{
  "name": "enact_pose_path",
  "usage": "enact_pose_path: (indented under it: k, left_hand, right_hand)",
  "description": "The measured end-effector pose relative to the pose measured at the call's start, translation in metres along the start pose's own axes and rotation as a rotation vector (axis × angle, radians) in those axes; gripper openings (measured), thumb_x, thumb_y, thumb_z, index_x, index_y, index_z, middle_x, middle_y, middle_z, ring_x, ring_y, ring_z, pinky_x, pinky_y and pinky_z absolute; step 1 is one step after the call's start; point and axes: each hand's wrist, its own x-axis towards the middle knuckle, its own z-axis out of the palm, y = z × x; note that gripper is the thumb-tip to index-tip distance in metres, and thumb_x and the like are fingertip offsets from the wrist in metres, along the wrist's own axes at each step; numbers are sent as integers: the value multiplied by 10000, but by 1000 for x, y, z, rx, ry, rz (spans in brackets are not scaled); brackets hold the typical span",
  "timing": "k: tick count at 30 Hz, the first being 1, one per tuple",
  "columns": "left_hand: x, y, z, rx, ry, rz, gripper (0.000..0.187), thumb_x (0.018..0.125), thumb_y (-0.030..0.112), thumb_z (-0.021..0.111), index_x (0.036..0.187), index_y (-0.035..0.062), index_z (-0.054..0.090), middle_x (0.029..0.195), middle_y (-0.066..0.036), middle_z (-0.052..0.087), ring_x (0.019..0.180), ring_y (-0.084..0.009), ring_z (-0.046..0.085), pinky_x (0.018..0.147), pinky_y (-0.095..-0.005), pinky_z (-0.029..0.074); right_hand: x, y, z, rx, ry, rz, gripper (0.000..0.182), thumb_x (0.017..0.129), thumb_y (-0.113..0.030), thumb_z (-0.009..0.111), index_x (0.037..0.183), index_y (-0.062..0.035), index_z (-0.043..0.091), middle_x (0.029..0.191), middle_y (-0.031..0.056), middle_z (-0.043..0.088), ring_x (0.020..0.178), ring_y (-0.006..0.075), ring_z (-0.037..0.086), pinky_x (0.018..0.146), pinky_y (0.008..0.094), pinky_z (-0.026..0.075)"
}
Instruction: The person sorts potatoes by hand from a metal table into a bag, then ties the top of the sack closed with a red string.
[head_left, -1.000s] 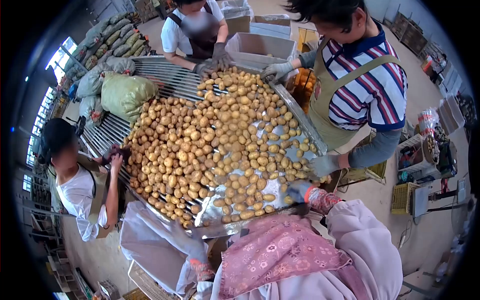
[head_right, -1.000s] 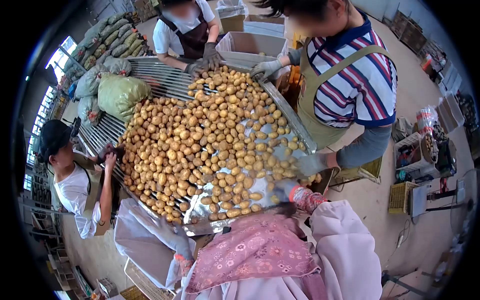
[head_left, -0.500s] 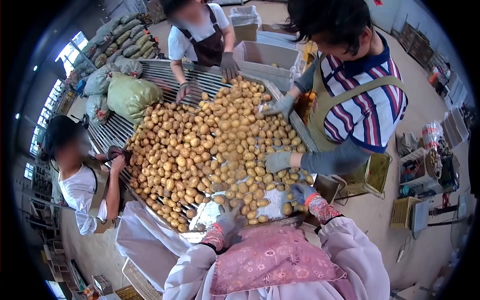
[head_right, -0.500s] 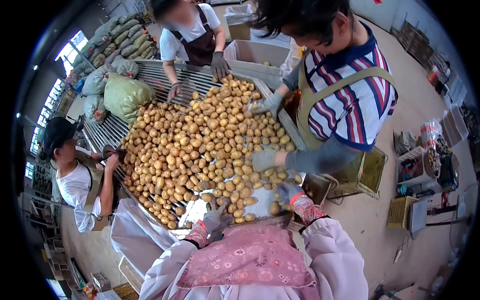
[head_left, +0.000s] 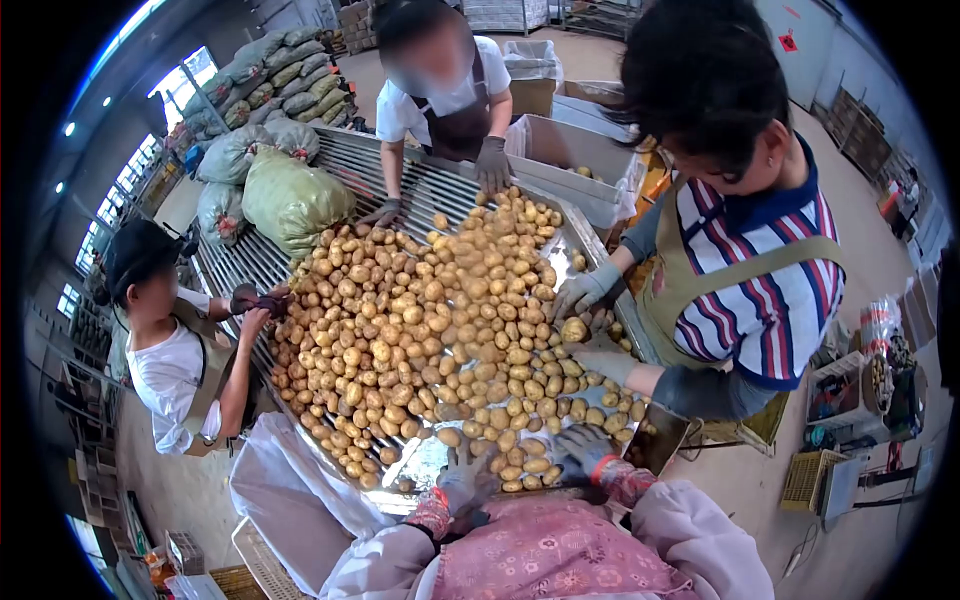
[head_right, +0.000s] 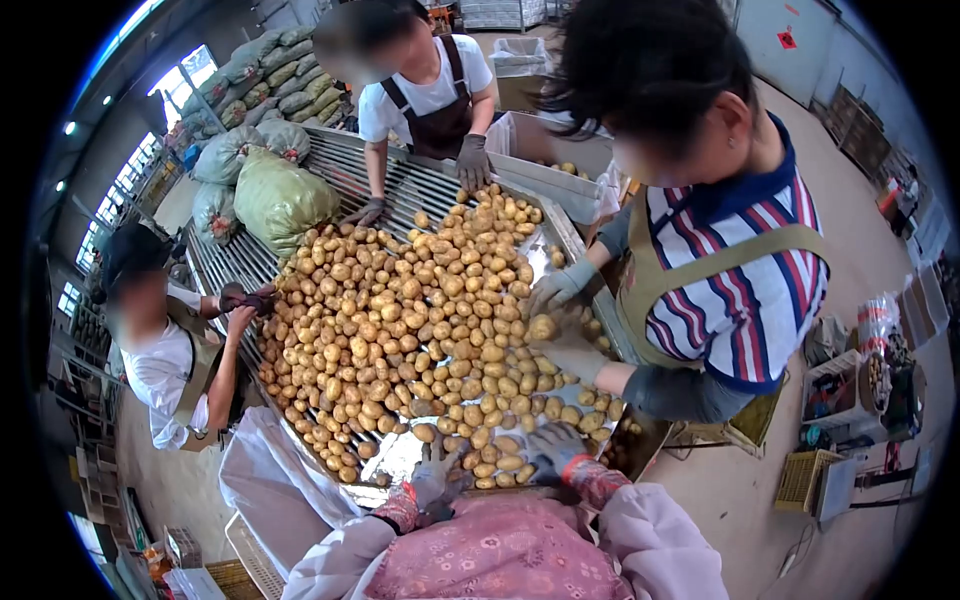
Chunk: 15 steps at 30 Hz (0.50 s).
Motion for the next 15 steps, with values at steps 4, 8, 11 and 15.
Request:
enact_pose_path:
  k: [4, 8, 11, 15]
  left_hand:
    - [-13, -23, 9, -75, 340, 193, 664, 868, 476, 603, 1433, 167, 438, 1474, -222, 378, 1244, -444, 434, 1010, -556, 383]
    - [-21, -43, 20, -81, 407, 157, 625, 827, 380, 633, 1344, 59, 493, 1371, -213, 494, 1232, -399, 484, 1030, -535, 361]
    - [-18, -38, 11, -76, 414, 158, 569, 823, 354, 635, 1308, 81, 516, 1346, -198, 511, 1221, -394, 493, 1013, -549, 373]
    - [-11, -53, 33, -28, 403, 157, 568, 848, 422, 648, 1322, 134, 524, 1380, -122, 510, 1205, -352, 523, 968, -541, 423]
  right_hand:
    - [-29, 26, 11, -100, 72, 71, 475, 820, -365, 639, 1258, -184, 602, 1430, 103, 479, 1292, 361, 446, 1039, 549, 337]
    - [-15, -1, 10, -168, 106, 177, 468, 816, -448, 624, 1218, -208, 643, 1387, 93, 518, 1275, 375, 450, 1038, 597, 311]
    - [6, -8, 22, -183, 123, 269, 412, 792, -460, 642, 1108, -198, 671, 1269, 85, 582, 1189, 379, 491, 995, 607, 326]
    - [22, -16, 38, -82, 230, 331, 333, 790, -350, 650, 1085, -195, 647, 1297, 74, 555, 1236, 413, 432, 1018, 610, 318]
